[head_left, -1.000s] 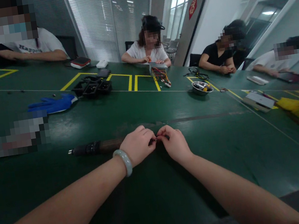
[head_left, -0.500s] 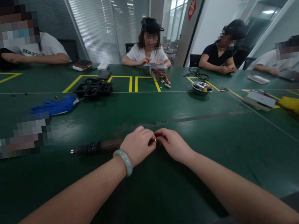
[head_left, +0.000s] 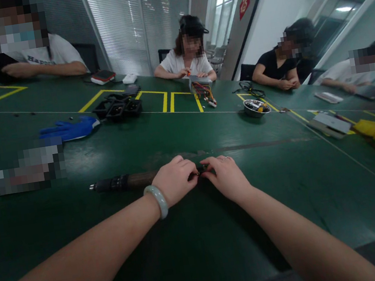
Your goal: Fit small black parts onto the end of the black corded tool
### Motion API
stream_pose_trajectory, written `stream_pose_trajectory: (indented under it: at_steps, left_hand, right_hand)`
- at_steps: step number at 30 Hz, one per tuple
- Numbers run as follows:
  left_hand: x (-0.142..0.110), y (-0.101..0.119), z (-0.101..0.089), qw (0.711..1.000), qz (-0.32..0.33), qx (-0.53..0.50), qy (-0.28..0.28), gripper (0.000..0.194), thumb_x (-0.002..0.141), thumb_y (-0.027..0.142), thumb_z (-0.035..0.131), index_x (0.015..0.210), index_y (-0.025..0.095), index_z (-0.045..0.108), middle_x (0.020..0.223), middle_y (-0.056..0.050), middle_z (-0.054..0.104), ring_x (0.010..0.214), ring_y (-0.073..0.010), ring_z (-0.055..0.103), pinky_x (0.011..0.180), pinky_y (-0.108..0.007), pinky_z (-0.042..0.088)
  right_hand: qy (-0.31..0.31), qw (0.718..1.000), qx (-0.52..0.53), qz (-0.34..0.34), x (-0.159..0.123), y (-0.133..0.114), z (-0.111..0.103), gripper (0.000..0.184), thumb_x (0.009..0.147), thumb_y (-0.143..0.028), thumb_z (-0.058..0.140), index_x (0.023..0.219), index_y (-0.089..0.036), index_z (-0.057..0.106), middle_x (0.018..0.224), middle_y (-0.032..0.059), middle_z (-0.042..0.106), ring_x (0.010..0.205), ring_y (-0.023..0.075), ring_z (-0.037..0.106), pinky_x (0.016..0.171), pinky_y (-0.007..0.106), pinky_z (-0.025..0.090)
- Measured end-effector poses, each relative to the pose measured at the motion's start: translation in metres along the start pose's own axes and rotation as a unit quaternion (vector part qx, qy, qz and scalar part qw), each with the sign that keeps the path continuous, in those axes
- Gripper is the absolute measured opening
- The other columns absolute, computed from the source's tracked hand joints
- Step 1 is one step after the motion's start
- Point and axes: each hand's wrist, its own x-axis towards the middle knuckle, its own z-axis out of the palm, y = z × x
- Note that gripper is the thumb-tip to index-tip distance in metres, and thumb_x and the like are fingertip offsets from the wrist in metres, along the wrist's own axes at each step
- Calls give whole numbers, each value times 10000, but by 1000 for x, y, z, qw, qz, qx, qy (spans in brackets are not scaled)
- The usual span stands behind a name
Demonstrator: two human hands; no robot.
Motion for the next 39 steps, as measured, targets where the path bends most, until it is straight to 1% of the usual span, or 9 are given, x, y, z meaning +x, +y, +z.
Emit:
stream_pose_trajectory:
  at_steps: [11, 16, 18, 24, 28, 30, 32, 35, 39]
  left_hand:
    - [0, -1, 1, 1000, 11, 1, -4, 72, 823, 252, 587, 843, 203, 635, 844, -25, 649, 868, -201, 535, 746, -331, 481]
    - [0, 0, 0, 1000, 21, 2, -1, 61, 823, 229, 579, 827, 193, 628, 838, -34, 645, 863, -200, 529, 755, -332, 470]
    - [0, 0, -1, 1000, 26, -1, -2, 55, 824, 216, 577, 831, 190, 625, 849, -32, 644, 867, -197, 525, 780, -335, 466]
    - [0, 1, -3, 999, 47, 10, -16, 65, 836, 199, 563, 853, 170, 618, 860, -44, 636, 873, -194, 532, 800, -330, 457]
    - [-3, 7, -6, 999, 41, 27, -4, 295, 828, 236, 576, 1114, 167, 576, 1110, -77, 620, 1035, -215, 541, 917, -375, 445]
    - [-5, 12, -12, 998, 55, 22, 25, 527, 817, 260, 591, 1318, 179, 451, 1323, -88, 522, 1207, -238, 467, 1048, -431, 366]
    - [-8, 16, -17, 995, 92, 5, 35, 569, 841, 254, 557, 1382, 195, 393, 1400, -74, 464, 1296, -241, 394, 1111, -450, 295]
    - [-12, 18, -22, 982, 185, -41, -26, 429, 903, 219, 455, 1331, 237, 473, 1329, -34, 543, 1172, -187, 511, 1016, -365, 405]
    - [-14, 13, -20, 949, 269, -78, -142, 350, 909, 227, 458, 1241, 270, 560, 1168, -17, 648, 943, -160, 601, 816, -312, 485]
  right_hand:
    - [19, 992, -113, -51, -3, -8, 4, 53, 894, -237, 572, 902, -185, 574, 901, 88, 613, 905, 250, 523, 827, 405, 373]
    - [33, 989, -85, -116, 1, 0, 6, 62, 871, -172, 585, 925, -176, 554, 1233, 113, 542, 1239, 269, 411, 1014, 451, 325]
    - [13, 987, -63, -149, 3, 5, 9, 69, 880, -153, 563, 942, -175, 543, 1240, 104, 552, 1278, 245, 394, 1072, 459, 274]
    - [-25, 990, -53, -128, 4, 6, 11, 59, 900, -171, 519, 953, -174, 544, 974, 82, 614, 970, 215, 547, 902, 379, 405]
    - [-10, 989, -88, -120, 1, -1, 11, 82, 908, -165, 473, 943, -161, 547, 947, 98, 600, 941, 233, 531, 865, 381, 403]
    - [3, 989, -97, -115, 0, -2, 11, 127, 903, -154, 459, 988, -160, 553, 999, 114, 600, 973, 247, 527, 886, 391, 392]
    - [10, 989, -98, -109, 0, 2, 10, 143, 901, -159, 458, 999, -182, 560, 1021, 111, 604, 983, 247, 530, 892, 388, 388]
    - [17, 991, -103, -83, 0, 22, 4, 68, 904, -222, 498, 909, -218, 566, 922, 93, 616, 907, 242, 551, 834, 385, 395]
    - [49, 991, -125, -7, -10, 77, -19, 60, 882, -249, 562, 829, -222, 560, 853, 121, 609, 842, 250, 566, 776, 414, 363]
